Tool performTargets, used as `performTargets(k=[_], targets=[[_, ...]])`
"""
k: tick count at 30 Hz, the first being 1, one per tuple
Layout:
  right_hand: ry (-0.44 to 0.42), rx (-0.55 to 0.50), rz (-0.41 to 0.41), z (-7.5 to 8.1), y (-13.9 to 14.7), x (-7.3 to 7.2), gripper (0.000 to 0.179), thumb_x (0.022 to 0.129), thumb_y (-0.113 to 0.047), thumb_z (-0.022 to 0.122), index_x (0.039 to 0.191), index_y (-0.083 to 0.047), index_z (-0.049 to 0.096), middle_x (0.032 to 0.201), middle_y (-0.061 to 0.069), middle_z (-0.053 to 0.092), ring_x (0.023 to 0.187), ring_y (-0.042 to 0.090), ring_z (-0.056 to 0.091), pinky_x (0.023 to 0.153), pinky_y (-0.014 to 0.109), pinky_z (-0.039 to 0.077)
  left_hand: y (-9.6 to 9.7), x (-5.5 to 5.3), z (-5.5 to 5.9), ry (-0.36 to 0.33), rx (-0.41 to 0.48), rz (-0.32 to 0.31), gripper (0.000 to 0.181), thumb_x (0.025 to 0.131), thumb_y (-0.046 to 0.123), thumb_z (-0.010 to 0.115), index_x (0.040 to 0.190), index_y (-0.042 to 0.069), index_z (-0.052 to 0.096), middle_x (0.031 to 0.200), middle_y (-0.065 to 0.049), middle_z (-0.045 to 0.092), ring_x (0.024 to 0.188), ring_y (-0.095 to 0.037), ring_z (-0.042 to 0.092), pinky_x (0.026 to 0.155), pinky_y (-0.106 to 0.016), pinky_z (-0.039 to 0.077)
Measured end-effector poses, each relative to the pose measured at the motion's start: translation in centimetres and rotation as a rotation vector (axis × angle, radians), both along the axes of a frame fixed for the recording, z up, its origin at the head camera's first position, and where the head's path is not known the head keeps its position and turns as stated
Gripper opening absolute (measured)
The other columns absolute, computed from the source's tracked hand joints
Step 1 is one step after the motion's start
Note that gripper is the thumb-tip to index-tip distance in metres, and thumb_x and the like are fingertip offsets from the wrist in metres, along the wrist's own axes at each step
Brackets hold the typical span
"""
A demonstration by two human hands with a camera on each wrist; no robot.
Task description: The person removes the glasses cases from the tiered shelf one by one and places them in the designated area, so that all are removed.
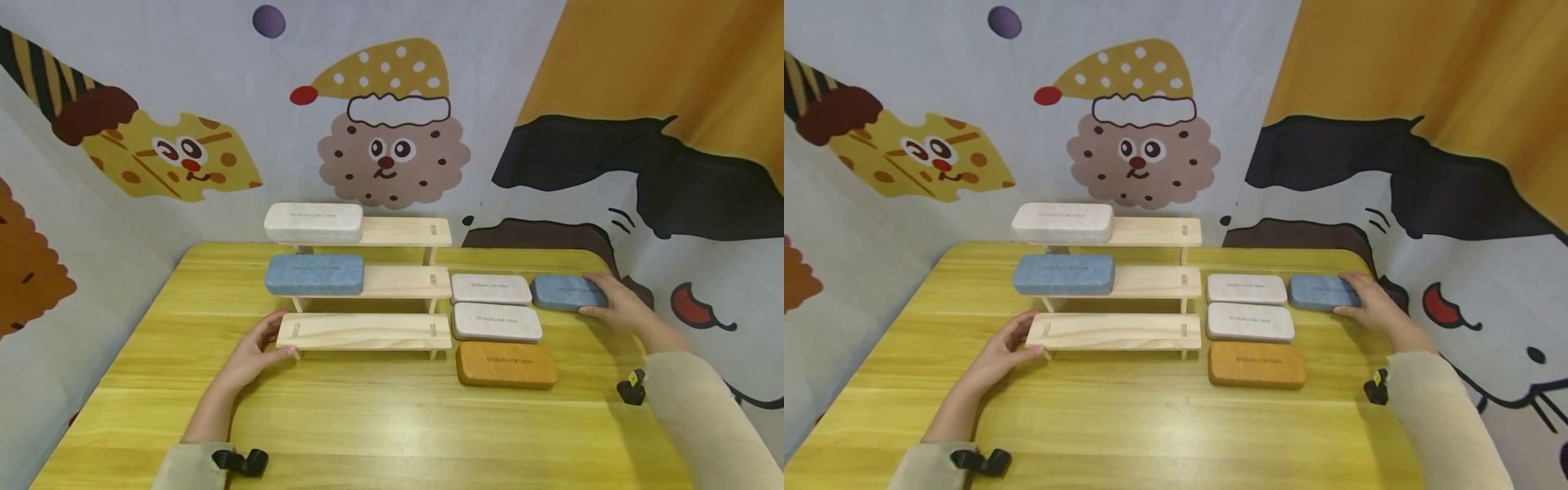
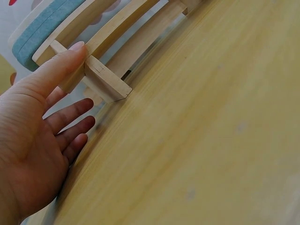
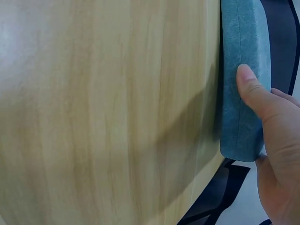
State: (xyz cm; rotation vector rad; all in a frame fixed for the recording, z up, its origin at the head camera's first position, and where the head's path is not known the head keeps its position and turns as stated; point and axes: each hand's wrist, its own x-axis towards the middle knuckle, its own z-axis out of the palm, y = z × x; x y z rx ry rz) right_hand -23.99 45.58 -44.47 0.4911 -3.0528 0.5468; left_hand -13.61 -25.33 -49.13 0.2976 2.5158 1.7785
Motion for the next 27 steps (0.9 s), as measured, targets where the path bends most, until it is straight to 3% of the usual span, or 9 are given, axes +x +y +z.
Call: performTargets(k=[8, 18, 27], targets=[[-0.081, 0.040, -0.029, -0.1, -0.1, -0.5, 0.088, 0.082, -0.035, 0.075, 0.143, 0.008, 0.027, 0.141, 0.038, 0.025, 0.126, 0.056, 0.024, 0.098, 0.067, 0.021, 0.0, 0.1, -0.1, -0.001, -0.010, 0.005, 0.077, 0.085, 0.017, 0.075, 0.147, 0.004, 0.033, 0.135, -0.018, 0.047, 0.119, -0.031, 0.043, 0.098, -0.039, 0.033], [-0.140, 0.067, -0.043, 0.0, 0.0, -0.7, 0.089, 0.083, -0.036, 0.074, 0.145, 0.005, 0.025, 0.142, 0.038, 0.022, 0.127, 0.057, 0.021, 0.098, 0.068, 0.020, 0.1, 0.2, -0.3, -0.002, -0.001, 0.007, 0.077, 0.084, 0.016, 0.076, 0.147, 0.004, 0.033, 0.134, -0.019, 0.047, 0.118, -0.031, 0.043, 0.098, -0.047, 0.031], [-0.155, 0.088, 0.008, 0.0, 0.1, -1.3, 0.086, 0.086, -0.038, 0.070, 0.144, 0.008, 0.025, 0.140, 0.040, 0.024, 0.127, 0.057, 0.022, 0.098, 0.067, 0.020, 0.1, 0.2, -0.3, -0.001, -0.012, 0.005, 0.077, 0.085, 0.017, 0.075, 0.148, 0.004, 0.032, 0.135, -0.020, 0.047, 0.118, -0.033, 0.044, 0.097, -0.050, 0.032]])
